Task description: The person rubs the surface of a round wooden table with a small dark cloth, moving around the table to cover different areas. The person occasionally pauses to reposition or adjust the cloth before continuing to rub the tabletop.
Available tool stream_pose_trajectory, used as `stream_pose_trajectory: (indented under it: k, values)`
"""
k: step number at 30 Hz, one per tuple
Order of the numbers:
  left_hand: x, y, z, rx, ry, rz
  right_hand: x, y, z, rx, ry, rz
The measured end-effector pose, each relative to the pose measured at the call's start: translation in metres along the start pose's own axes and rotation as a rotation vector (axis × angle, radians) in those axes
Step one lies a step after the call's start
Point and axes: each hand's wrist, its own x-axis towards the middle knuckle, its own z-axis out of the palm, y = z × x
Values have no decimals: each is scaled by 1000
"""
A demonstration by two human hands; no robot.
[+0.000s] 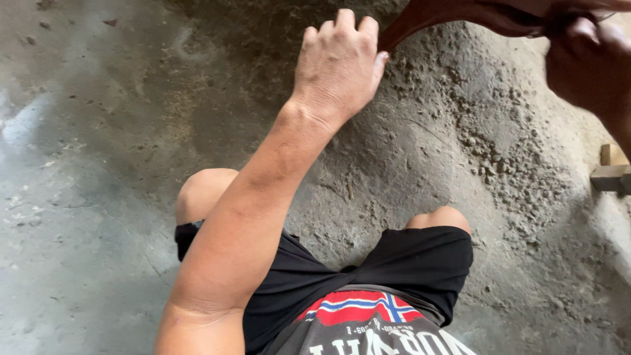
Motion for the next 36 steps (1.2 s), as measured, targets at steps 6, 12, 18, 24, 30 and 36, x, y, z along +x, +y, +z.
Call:
stream_pose_trajectory:
  k: [6,12,18,24,30,36]
  values:
    - [15,12,14,51,-203,-16,-59,-109,-63,456,-105,573]
    - [34,13,80,-53,-360,4,32,-203,-138,1024,101,1082]
    - [42,0,85,-393,-485,-27,91,-104,-238,1354,21,1317]
    - [15,-16,-43,-516,-244,-204,80,65,-340,1588,-241,1405]
    - [-34,-24,-318,-444,-292,-699,70,239,-402,1760,-93,1465]
    - [-82,-58,-516,-99,-344,-830,104,343,-438,1836,-120,1476]
